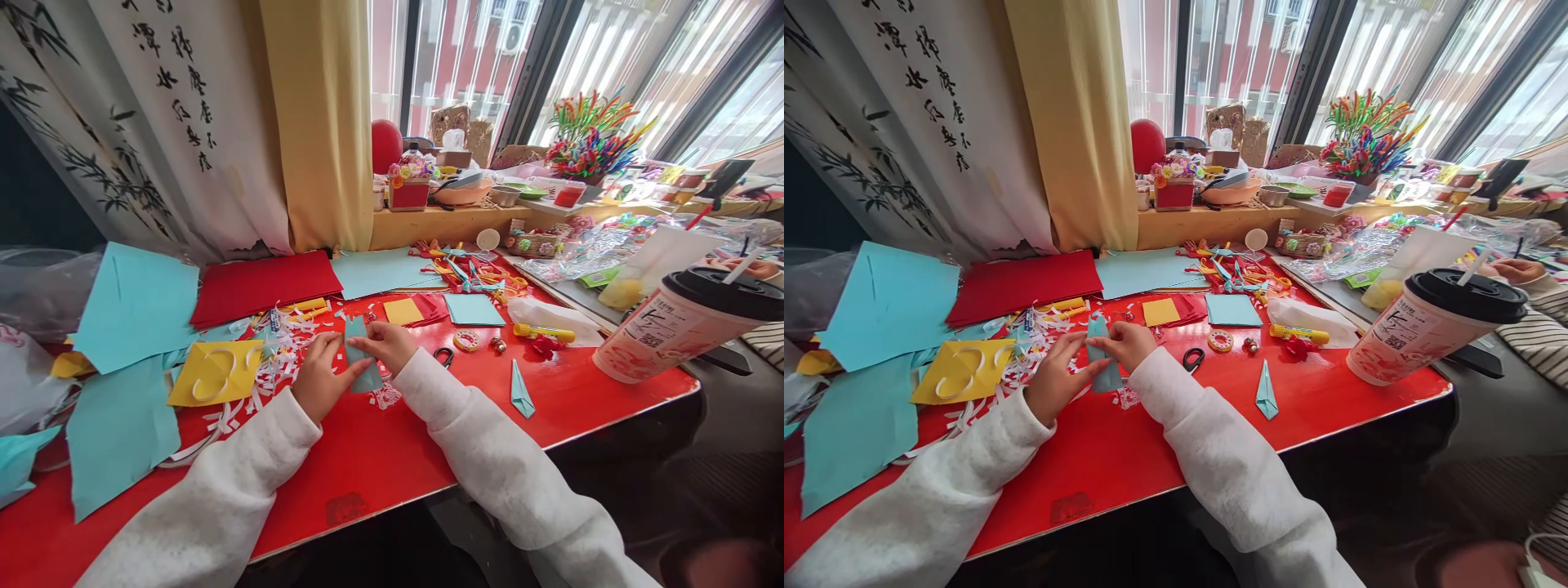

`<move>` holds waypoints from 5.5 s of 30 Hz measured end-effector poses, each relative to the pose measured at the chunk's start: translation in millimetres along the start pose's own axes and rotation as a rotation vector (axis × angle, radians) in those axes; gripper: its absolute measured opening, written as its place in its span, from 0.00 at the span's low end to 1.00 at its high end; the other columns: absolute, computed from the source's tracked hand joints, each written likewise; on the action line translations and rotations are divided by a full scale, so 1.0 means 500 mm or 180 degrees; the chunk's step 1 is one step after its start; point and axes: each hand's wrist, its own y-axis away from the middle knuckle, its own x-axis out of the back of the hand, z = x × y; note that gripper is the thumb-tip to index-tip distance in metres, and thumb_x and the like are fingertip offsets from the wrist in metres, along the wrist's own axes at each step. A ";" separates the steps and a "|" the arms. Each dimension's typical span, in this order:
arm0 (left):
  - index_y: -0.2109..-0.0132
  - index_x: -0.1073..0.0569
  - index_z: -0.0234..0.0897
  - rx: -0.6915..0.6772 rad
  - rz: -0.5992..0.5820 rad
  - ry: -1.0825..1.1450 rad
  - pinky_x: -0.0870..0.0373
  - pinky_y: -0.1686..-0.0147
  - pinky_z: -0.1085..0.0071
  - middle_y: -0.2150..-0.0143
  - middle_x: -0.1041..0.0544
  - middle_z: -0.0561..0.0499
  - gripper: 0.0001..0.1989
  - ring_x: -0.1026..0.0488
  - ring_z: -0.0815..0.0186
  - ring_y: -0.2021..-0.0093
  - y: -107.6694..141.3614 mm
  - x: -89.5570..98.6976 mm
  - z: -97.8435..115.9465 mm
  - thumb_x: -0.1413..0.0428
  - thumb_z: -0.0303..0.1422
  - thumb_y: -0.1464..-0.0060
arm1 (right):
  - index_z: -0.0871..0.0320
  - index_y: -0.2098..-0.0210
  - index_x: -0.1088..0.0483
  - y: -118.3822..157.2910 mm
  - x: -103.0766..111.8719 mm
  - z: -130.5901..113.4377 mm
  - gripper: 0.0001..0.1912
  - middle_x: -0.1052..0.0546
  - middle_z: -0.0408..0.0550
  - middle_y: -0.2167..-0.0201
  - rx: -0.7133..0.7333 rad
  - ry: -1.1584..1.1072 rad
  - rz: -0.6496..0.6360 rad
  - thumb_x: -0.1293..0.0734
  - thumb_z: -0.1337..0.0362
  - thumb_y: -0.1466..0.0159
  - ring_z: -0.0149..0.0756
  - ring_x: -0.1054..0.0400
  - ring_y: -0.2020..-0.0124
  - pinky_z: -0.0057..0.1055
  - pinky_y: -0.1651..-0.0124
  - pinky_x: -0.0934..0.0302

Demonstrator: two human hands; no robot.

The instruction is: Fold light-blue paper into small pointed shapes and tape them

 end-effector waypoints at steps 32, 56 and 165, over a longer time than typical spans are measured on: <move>0.59 0.26 0.38 0.1056 -0.0303 0.1161 0.35 0.60 0.70 0.59 0.25 0.50 0.15 0.32 0.60 0.56 -0.007 0.035 0.005 0.48 0.36 0.56 | 0.66 0.68 0.27 -0.019 0.063 -0.009 0.12 0.27 0.48 0.72 -0.0470 -0.0327 -0.0774 0.36 0.64 0.50 0.32 0.36 0.69 0.27 0.66 0.42; 0.52 0.31 0.36 0.1224 -0.0791 0.1501 0.33 0.61 0.70 0.57 0.26 0.47 0.24 0.31 0.60 0.57 -0.012 0.027 0.007 0.46 0.42 0.57 | 0.65 0.75 0.29 -0.013 0.041 0.002 0.21 0.36 0.42 0.83 -0.0248 0.0150 -0.0247 0.37 0.50 0.51 0.24 0.47 0.80 0.23 0.79 0.54; 0.58 0.27 0.35 0.1450 -0.0233 0.2027 0.36 0.74 0.75 0.69 0.25 0.49 0.22 0.32 0.68 0.72 -0.023 0.043 -0.010 0.43 0.42 0.62 | 0.61 0.50 0.38 0.009 0.029 -0.022 0.19 0.33 0.48 0.52 0.1594 0.0076 -0.0546 0.45 0.68 0.41 0.33 0.39 0.50 0.29 0.48 0.45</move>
